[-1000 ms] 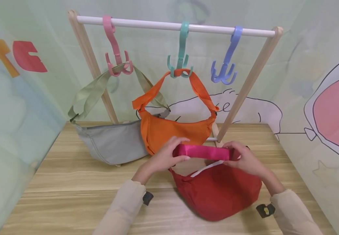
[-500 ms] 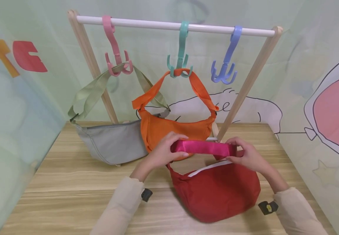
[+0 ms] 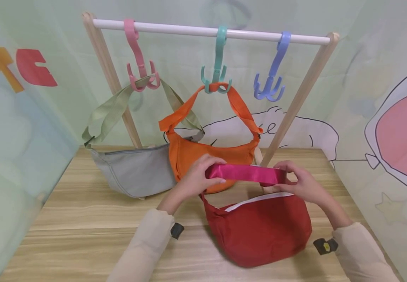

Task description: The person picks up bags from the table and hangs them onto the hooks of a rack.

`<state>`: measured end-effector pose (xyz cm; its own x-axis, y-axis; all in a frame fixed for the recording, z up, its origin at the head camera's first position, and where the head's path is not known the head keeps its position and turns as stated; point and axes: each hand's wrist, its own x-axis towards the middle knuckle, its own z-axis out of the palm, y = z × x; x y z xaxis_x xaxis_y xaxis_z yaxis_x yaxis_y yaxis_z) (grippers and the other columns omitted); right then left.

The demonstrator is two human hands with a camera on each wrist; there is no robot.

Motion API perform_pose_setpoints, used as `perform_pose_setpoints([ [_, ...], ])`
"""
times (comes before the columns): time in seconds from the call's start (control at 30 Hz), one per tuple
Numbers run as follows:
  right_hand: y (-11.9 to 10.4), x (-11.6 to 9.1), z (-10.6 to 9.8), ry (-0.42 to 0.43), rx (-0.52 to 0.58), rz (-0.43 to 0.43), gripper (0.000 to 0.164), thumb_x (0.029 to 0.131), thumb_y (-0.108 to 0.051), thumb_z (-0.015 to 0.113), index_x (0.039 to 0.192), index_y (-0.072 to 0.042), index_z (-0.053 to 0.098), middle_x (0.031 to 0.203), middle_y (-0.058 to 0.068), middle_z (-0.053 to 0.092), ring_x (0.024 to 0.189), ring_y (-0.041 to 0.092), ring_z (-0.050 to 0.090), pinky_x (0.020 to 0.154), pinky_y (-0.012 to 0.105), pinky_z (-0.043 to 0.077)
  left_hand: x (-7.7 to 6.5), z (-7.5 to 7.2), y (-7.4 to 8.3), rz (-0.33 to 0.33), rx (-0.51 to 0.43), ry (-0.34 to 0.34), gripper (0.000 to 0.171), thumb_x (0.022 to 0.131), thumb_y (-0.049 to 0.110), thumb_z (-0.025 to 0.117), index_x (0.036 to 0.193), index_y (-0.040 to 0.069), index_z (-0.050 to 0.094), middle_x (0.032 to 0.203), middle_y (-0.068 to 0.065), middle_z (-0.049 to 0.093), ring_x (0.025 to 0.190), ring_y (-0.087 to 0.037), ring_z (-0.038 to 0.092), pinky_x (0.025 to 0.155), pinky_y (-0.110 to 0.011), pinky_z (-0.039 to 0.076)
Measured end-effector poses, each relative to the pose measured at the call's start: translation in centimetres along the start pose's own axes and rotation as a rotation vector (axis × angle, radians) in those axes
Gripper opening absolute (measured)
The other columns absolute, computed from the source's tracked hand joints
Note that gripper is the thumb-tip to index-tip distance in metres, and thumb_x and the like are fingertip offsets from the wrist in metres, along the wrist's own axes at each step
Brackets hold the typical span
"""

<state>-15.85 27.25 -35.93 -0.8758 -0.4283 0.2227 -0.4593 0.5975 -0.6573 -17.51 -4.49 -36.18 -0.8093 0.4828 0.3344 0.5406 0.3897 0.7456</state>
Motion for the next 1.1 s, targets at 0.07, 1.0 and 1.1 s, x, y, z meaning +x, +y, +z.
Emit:
perform_pose_setpoints([
  [0.07,0.0,0.1,-0.3,0.015,-0.048,-0.041,0.043,0.071,0.002,0.075,0.109,-0.002,0.055,0.103,0.007,0.059,0.09,0.017,0.05,0.072,0.028,0.049,0.1,-0.1,0.0,-0.004,0.0,0.005,0.04,0.075,0.016,0.076,0.111,0.01,0.061,0.091,-0.004,0.05,0.079,-0.018,0.047,0.062,-0.027,0.041],
  [1.0,-1.4,0.2,-2.5,-0.05,-0.054,-0.1,0.037,0.074,0.0,0.073,0.107,-0.008,0.058,0.095,-0.002,0.058,0.086,0.013,0.05,0.074,0.027,0.043,1.1,-1.3,0.6,0.068,0.046,-0.001,0.041,0.074,0.016,0.077,0.111,0.009,0.062,0.106,-0.004,0.059,0.095,-0.017,0.052,0.078,-0.03,0.043],
  [1.1,-1.7,0.3,-2.7,-0.054,-0.062,-0.084,0.034,0.076,-0.004,0.072,0.107,-0.01,0.059,0.096,-0.002,0.058,0.087,0.014,0.05,0.072,0.027,0.045,1.2,-1.4,0.7,0.076,0.048,0.004,0.041,0.074,0.017,0.077,0.111,0.009,0.062,0.106,-0.004,0.06,0.095,-0.017,0.052,0.078,-0.03,0.043],
])
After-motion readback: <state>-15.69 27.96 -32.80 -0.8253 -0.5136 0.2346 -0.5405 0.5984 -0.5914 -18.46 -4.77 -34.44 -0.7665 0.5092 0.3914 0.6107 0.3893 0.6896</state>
